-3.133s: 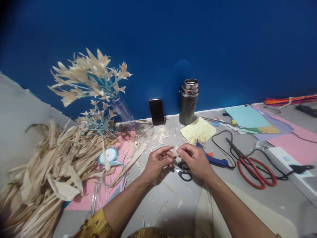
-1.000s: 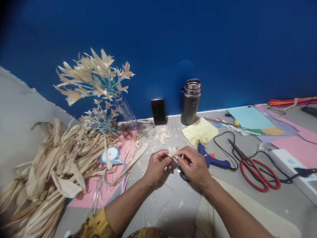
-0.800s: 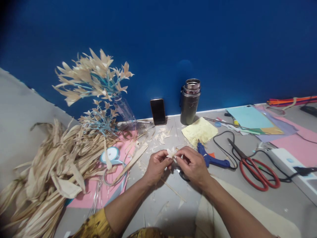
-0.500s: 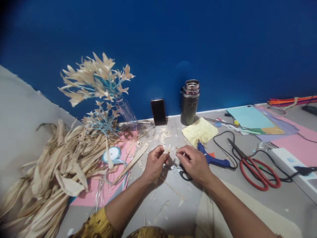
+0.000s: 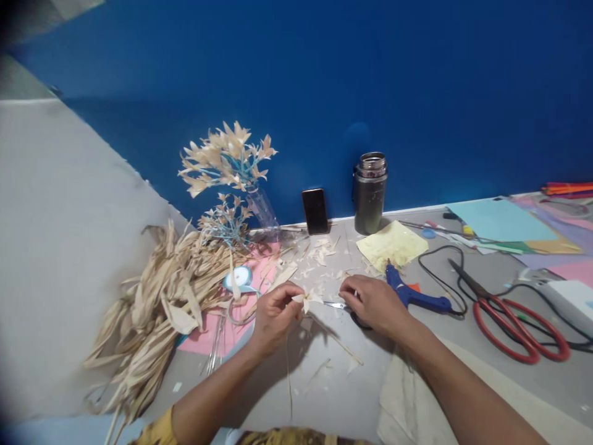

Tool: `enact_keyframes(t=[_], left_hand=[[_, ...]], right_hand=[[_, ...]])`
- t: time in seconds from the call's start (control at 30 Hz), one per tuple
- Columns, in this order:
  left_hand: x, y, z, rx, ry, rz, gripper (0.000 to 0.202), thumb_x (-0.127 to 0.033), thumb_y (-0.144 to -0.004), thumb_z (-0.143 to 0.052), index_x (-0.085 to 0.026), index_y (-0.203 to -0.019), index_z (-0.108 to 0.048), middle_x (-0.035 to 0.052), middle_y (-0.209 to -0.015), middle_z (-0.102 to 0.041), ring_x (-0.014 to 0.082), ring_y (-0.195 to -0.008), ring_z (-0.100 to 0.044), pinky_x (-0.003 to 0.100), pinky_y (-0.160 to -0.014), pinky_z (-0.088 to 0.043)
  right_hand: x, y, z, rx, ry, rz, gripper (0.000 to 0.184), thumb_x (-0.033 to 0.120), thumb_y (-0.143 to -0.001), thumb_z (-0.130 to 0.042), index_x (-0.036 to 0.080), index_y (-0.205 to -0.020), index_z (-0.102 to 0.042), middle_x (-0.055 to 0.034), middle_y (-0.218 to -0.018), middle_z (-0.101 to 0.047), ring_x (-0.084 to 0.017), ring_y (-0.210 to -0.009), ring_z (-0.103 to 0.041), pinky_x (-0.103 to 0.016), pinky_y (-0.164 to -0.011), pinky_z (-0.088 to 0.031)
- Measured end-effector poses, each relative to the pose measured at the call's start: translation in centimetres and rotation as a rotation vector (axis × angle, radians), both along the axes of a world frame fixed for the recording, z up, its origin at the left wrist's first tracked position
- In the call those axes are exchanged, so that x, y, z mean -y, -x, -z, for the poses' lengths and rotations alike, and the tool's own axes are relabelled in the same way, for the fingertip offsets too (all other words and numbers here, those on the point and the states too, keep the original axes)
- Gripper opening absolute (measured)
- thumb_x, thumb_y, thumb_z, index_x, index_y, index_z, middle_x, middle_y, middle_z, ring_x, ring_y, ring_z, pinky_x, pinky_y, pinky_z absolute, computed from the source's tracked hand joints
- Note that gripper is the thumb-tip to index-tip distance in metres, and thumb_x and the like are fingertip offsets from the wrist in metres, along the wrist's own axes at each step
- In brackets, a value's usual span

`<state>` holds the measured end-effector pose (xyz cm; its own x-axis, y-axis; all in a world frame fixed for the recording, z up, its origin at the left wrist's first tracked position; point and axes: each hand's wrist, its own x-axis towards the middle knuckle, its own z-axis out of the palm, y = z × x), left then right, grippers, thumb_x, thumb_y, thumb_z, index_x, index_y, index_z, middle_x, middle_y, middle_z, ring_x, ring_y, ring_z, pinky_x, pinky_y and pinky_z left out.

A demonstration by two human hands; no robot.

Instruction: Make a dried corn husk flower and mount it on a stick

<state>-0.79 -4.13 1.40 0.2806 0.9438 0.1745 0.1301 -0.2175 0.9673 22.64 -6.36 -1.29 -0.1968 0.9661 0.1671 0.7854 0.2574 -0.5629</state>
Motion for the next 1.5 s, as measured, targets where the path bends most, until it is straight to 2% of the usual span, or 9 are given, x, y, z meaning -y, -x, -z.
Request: enact_keyframes(t=[0.17,0.33,0.67,0.9,1.17,1.3,1.37,1.43,1.5], left_hand=[[2.2,0.0,1.9,0.139,0.178,-0.115,0.005,-0.022,-0.073,-0.066,-0.018,-0.076,-0.067,-0.0039,-0.058,-0.057,0.008,-0.046,-0.05,0.021,-0.048,-0.039],[3.6,0.1,3.2,0.182,0.2,-0.142,0.006,-0.02,-0.073,-0.066,-0.018,-0.078,-0.067,-0.0054,-0.053,-0.055,0.0082,-0.047,-0.049,0.021,-0.05,-0.039],[4.9,1.3,3.5,0.202,0.229,-0.18,0.005,-0.021,-0.072,-0.066,-0.017,-0.075,-0.066,-0.0046,-0.056,-0.054,0.0079,-0.05,-0.048,0.021,-0.051,-0.038],[3.3,1.4,2.7,0.129,0.185,-0.157,0.003,-0.021,-0.072,-0.064,-0.019,-0.074,-0.064,-0.0047,-0.055,-0.053,0.0084,-0.047,-0.047,0.021,-0.049,-0.036],[0.1,0.0,1.6,0.199,0.161,-0.069,0.018,-0.033,-0.083,-0.067,-0.02,-0.083,-0.055,-0.0062,-0.057,-0.052,0.0083,-0.049,-0.047,0.021,-0.052,-0.038],[-0.7,-0.2,1.8,0.17,0.192,-0.11,0.017,-0.034,-0.089,-0.062,-0.021,-0.082,-0.053,-0.0064,-0.054,-0.05,0.0095,-0.051,-0.046,0.021,-0.055,-0.039],[-1.0,0.0,2.2,0.158,0.205,-0.132,0.02,-0.036,-0.091,-0.06,-0.021,-0.08,-0.052,-0.0058,-0.055,-0.051,0.0098,-0.052,-0.047,0.021,-0.057,-0.041],[-1.4,0.2,2.6,0.177,0.222,-0.144,0.023,-0.039,-0.092,-0.06,-0.021,-0.079,-0.051,-0.0061,-0.056,-0.05,0.0097,-0.052,-0.046,0.021,-0.056,-0.041],[-1.8,0.4,2.8,0.212,0.257,-0.147,0.026,-0.042,-0.092,-0.061,-0.022,-0.08,-0.05,-0.0064,-0.056,-0.051,0.0097,-0.05,-0.045,0.021,-0.053,-0.04]], right_hand=[[0.0,-0.3,0.2,0.022,-0.009,-0.042,0.022,0.032,-0.097,-0.05,0.023,-0.085,-0.066,-0.0026,-0.086,-0.073,-0.021,-0.08,-0.066,-0.031,-0.071,-0.041],[-0.1,-0.7,0.3,0.022,-0.043,-0.042,0.022,0.033,-0.095,-0.051,0.023,-0.085,-0.067,-0.0028,-0.084,-0.074,-0.02,-0.078,-0.065,-0.03,-0.069,-0.041],[-0.5,-1.0,0.7,0.051,-0.033,-0.069,0.024,0.034,-0.094,-0.051,0.023,-0.081,-0.068,-0.0031,-0.082,-0.074,-0.02,-0.076,-0.065,-0.029,-0.068,-0.041],[0.2,0.0,0.0,0.053,-0.01,-0.1,0.02,0.029,-0.094,-0.052,0.023,-0.085,-0.067,-0.0036,-0.087,-0.075,-0.021,-0.081,-0.066,-0.03,-0.07,-0.04],[0.9,1.2,-0.1,0.084,0.084,-0.135,0.02,0.025,-0.097,-0.051,0.021,-0.088,-0.069,-0.0047,-0.09,-0.074,-0.021,-0.084,-0.066,-0.03,-0.073,-0.04],[1.8,2.1,-0.6,0.092,0.124,-0.146,0.018,0.025,-0.096,-0.053,0.022,-0.088,-0.069,-0.0036,-0.09,-0.074,-0.02,-0.082,-0.067,-0.029,-0.071,-0.039],[2.3,3.0,-0.6,0.136,0.147,-0.171,0.012,0.031,-0.091,-0.063,0.023,-0.084,-0.067,-0.002,-0.085,-0.074,-0.02,-0.077,-0.066,-0.029,-0.067,-0.036],[2.6,3.8,-0.4,0.211,0.16,-0.183,0.015,0.036,-0.084,-0.072,0.023,-0.081,-0.067,-0.0018,-0.083,-0.073,-0.022,-0.074,-0.066,-0.03,-0.065,-0.034],[2.7,4.5,0.1,0.29,0.158,-0.188,0.012,0.032,-0.084,-0.072,0.022,-0.082,-0.067,-0.004,-0.085,-0.074,-0.023,-0.076,-0.067,-0.03,-0.065,-0.035]])
